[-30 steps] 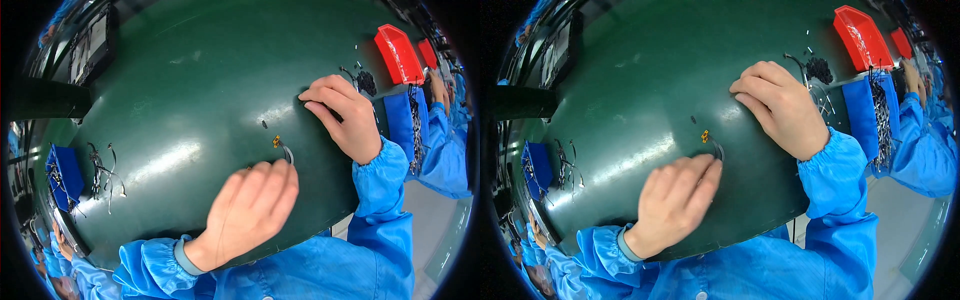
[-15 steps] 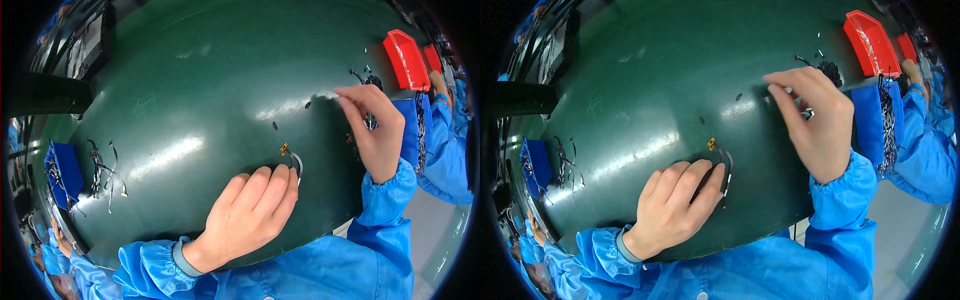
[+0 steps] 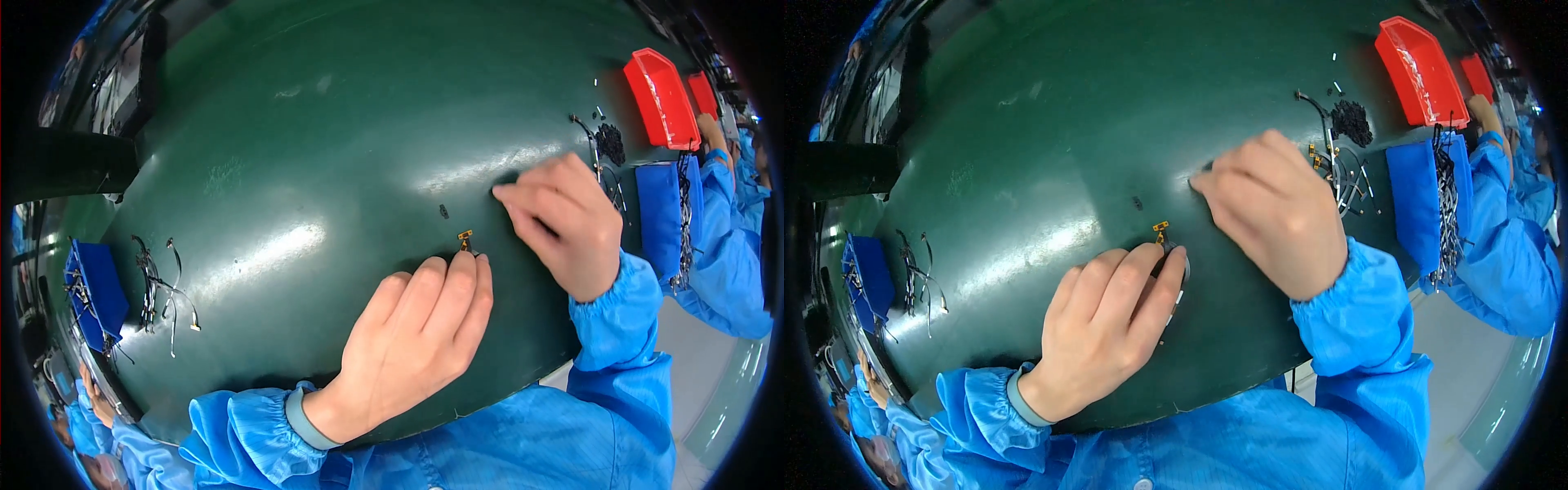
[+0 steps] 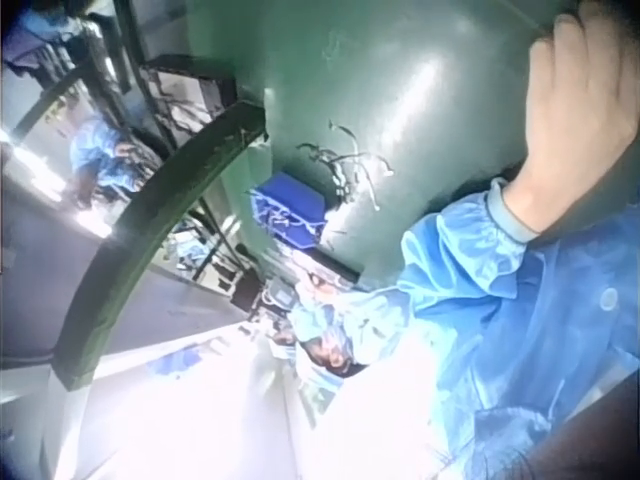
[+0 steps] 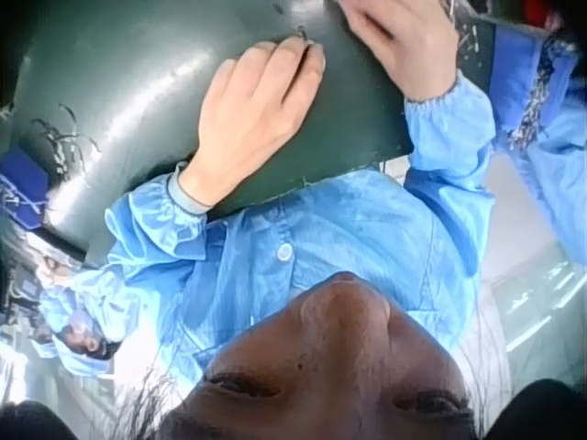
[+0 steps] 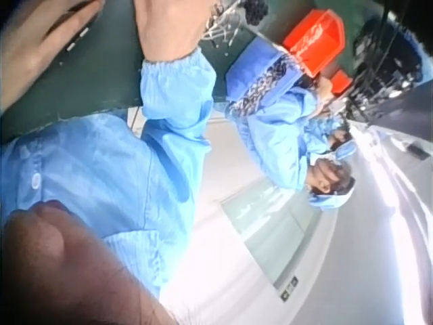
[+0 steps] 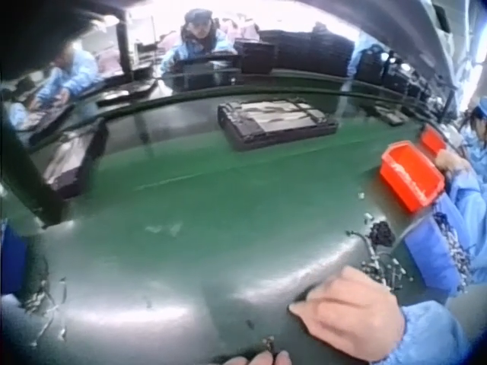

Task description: The person installs internal ribbon cables and connects small electronic components into a tablet chassis by hand on an assembly line.

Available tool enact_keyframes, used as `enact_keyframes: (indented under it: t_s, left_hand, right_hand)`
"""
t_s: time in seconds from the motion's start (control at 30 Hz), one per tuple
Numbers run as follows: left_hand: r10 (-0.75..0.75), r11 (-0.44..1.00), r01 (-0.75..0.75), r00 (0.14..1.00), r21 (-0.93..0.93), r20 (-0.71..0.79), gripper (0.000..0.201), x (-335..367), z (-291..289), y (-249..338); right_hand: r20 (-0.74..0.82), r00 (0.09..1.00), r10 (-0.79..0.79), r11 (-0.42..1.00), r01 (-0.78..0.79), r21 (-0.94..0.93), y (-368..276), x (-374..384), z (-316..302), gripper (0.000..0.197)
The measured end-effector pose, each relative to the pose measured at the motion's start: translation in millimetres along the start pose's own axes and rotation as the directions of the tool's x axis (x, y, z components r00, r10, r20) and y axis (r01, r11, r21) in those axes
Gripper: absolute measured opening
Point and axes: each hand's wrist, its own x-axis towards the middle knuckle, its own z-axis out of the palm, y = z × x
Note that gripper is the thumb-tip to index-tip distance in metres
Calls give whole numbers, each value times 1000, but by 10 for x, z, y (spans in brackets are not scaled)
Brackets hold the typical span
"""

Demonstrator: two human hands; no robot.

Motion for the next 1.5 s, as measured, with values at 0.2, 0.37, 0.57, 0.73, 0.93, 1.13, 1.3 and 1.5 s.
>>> enact_keyframes:
  t_s: [0.2, 0.37, 0.57, 0.73, 0.93, 1.13, 1.3, 1.5]
  left_hand:
    - [61, 998, -61, 995, 0, -82, 23, -14, -104, 52]
    - [63, 998, -63, 998, 17, -30, 22, -48, -79, 72]
    - [47, 999, -47, 999, 26, 11, 24, -40, -46, 91]
    - [58, 997, -62, 995, 50, 80, 28, -57, -32, 68]
    - [48, 998, -51, 997, 40, 66, 28, -75, -18, 74]
    - [54, 997, -57, 997, 57, 55, 27, -75, 2, 77]
    - [67, 996, -71, 996, 60, 56, 25, -74, -7, 70]
    - [67, 996, -68, 997, 60, 25, 22, -76, 29, 59]
  right_hand:
    - [-101, 973, 207, 978, -202, 54, -50, -49, -181, 20]
    - [1, 977, 213, 971, -212, 110, -36, -14, -47, 18]
    - [11, 993, 119, 990, -119, 81, 17, 27, 10, 15]
    - [4, 995, 104, 994, -103, -24, -57, 55, 11, 15]
    - [117, 992, 40, 997, -48, 63, 27, 122, -139, 19]
    - [189, 960, -207, 978, 197, 72, 232, 140, -110, 22]
    - [140, 940, -311, 943, 324, -81, 195, 85, -60, 25]
    - [68, 966, -248, 956, 256, -143, 23, 51, 58, 27]
